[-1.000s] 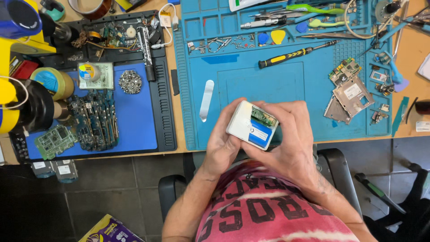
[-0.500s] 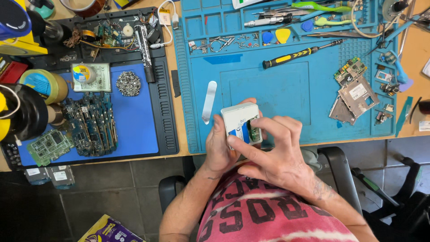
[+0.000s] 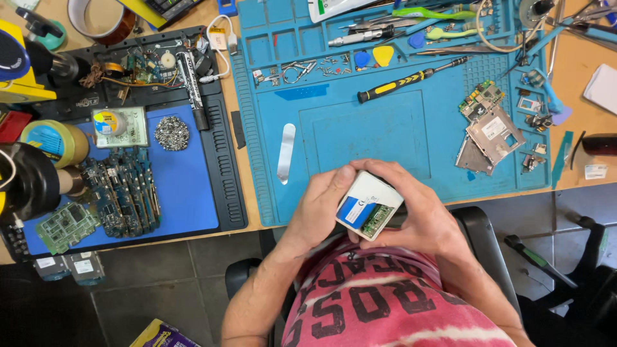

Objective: The person applies a liquid from a small bottle onto a white electronic device, then uses a cotton swab to spread the liquid. They then use a metal tool to scrape the device's surface and a blue plastic tool to pry at its edges. Finally, they handle a small white cable and place it on the workbench.

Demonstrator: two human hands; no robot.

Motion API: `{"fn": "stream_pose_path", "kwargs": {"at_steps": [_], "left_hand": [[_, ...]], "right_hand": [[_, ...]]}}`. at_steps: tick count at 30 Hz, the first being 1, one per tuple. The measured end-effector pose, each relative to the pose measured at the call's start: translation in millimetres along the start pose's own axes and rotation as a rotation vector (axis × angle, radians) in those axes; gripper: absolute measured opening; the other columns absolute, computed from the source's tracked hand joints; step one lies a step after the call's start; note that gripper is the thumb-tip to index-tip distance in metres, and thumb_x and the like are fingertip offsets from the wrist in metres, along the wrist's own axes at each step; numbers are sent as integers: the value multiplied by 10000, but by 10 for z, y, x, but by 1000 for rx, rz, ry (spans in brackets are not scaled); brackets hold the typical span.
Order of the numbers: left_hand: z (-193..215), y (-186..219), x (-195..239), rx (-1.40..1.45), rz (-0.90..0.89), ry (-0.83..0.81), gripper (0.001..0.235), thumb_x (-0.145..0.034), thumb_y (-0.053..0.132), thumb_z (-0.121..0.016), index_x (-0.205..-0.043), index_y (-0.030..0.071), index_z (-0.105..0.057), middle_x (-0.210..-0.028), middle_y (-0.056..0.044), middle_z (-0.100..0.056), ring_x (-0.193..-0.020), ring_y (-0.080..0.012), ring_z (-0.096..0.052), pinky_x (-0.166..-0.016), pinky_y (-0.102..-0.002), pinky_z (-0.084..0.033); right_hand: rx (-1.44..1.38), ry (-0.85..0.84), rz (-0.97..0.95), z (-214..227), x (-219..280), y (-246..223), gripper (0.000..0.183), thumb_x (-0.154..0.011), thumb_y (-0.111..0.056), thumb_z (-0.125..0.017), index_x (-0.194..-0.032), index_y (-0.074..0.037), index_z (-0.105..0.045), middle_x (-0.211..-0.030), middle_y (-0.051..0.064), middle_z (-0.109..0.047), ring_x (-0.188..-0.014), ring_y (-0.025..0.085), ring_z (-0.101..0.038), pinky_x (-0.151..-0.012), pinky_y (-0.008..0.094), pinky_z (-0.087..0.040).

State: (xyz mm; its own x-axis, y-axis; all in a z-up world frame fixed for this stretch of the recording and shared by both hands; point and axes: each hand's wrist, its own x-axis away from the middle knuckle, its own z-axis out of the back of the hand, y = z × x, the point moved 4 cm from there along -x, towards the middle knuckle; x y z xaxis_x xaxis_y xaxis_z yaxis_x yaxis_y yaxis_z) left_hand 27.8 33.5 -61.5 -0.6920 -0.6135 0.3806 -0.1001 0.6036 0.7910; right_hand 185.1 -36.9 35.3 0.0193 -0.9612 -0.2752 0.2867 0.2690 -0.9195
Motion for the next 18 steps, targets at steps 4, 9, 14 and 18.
{"fn": "stream_pose_path", "kwargs": {"at_steps": [4, 9, 14, 18], "left_hand": [[-310, 784, 114, -289, 29, 20, 502, -1186, 278, -545, -883, -22, -811, -638, -245, -761, -462, -318, -757, -325, -371, -630], [-210, 1043, 165, -1066, -108, 302, 348, -1126, 402, -655, -969, 160, -850, -610, -112, -744, -614, -298, -734, -607, -419, -603], [-267, 1223, 136, -1188, -156, 259, 247, -1126, 310, -644, -1020, 173, -820, -725, -80, -799, -713, -325, -770, -700, -465, -630], [-466, 1352, 14, -1338, -294, 192, 246, -1156, 270, -627, -1022, 174, -809, -668, -90, -733, -634, -302, -732, -615, -433, -606]], "right_hand": [[170, 70, 13, 93, 63, 85, 1158, -594, -392, -1126, -1479, 139, -599, -1408, 263, -739, -1321, 486, -731, -1136, 564, -548], [477, 143, -16, 125, -21, 74, 1022, -720, -559, -1042, -1469, 6, -637, -1393, 125, -753, -1317, 343, -734, -1105, 522, -483], [672, 183, -10, 68, -49, 200, 1077, -632, -579, -1062, -1466, -57, -623, -1364, 64, -712, -1342, 293, -684, -1080, 496, -438], [763, 187, -28, 115, -20, 183, 1129, -542, -641, -1035, -1435, -84, -626, -1336, 53, -682, -1352, 292, -628, -1037, 503, -436]]}}
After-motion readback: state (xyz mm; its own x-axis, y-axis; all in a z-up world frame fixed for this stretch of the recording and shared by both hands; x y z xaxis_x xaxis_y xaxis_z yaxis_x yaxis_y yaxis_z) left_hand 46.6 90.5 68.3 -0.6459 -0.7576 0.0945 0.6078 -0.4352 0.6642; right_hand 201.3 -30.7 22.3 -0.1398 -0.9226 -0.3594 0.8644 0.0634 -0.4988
